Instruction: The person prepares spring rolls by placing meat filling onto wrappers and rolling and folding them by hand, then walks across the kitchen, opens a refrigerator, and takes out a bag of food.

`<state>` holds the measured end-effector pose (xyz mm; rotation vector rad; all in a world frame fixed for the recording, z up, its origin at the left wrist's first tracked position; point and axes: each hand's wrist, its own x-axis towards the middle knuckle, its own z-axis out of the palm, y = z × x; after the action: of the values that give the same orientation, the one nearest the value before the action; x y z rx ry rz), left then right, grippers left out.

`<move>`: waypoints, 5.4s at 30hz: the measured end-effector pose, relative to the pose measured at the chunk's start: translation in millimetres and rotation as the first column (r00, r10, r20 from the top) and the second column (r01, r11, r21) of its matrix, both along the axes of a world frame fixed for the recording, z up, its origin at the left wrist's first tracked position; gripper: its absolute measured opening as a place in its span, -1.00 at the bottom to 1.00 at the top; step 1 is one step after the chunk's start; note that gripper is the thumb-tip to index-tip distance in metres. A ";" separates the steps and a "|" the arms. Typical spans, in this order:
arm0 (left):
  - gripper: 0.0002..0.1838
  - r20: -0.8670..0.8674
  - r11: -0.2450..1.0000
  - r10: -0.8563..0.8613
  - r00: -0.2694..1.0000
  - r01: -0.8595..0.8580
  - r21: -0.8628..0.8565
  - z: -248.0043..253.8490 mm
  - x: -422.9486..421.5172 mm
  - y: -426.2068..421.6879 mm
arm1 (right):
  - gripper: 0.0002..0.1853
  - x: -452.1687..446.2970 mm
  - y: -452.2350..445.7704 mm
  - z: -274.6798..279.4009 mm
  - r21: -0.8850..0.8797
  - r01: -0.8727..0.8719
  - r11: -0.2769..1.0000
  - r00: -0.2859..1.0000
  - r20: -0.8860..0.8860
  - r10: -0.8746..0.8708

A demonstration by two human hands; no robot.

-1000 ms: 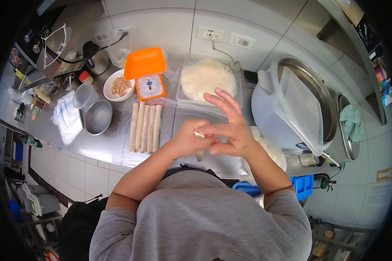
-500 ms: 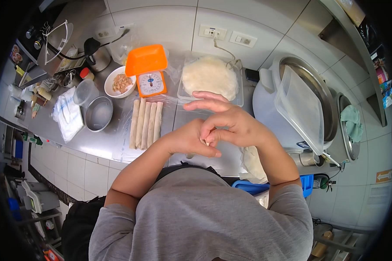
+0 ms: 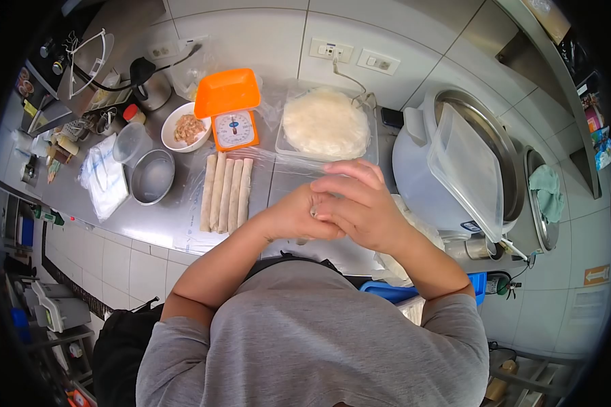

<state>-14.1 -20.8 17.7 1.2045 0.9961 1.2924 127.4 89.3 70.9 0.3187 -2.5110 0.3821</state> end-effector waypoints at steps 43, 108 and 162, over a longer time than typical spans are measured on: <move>-0.53 0.713 0.826 0.520 0.470 -0.489 -0.280 -118.1 -191.7 -49.7 | -0.60 -129.4 -122.3 -159.6 -0.860 0.434 -0.267 0.896 0.382 0.225; -0.53 -0.657 0.738 0.567 0.497 -0.661 0.137 -128.8 -120.9 -78.4 | -0.80 -164.3 161.0 -138.2 -0.537 0.718 0.443 0.482 -0.075 -0.873; -0.55 -0.713 0.752 0.537 0.452 -0.640 0.161 -106.5 -173.0 -218.4 | -0.51 -416.0 -89.5 -170.2 -0.306 0.452 0.838 0.882 0.292 -0.369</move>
<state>-187.1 -239.1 -88.8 1.3410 2.2414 1.2114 -288.6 -0.3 -99.4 -0.4370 -2.5582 0.7252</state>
